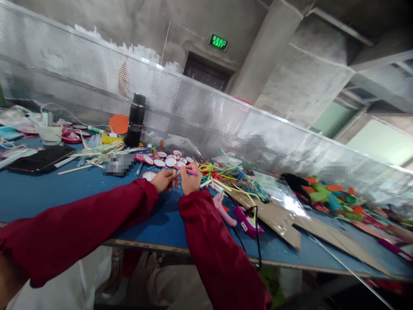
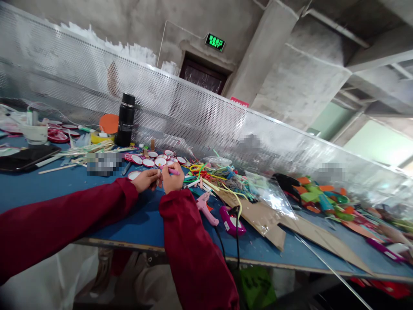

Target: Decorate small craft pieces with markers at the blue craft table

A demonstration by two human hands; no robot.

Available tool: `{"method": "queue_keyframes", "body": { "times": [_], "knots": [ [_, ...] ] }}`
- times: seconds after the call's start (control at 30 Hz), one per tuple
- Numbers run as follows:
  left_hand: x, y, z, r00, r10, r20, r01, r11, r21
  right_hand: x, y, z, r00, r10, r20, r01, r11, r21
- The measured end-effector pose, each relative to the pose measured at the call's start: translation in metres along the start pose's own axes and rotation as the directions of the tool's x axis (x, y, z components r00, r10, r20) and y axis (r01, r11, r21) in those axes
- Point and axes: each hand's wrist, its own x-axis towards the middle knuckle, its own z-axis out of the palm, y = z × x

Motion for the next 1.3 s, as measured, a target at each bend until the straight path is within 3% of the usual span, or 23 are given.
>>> {"method": "queue_keyframes", "body": {
  "times": [1.3],
  "knots": [
    [0.0, -0.0002, -0.0003, 1.0, -0.018, 0.017, 0.017, 0.999, 0.032, 0.0, 0.0007, 0.0006, 1.0, 0.012, 0.0, -0.012, 0.999, 0.041]
  ]
}}
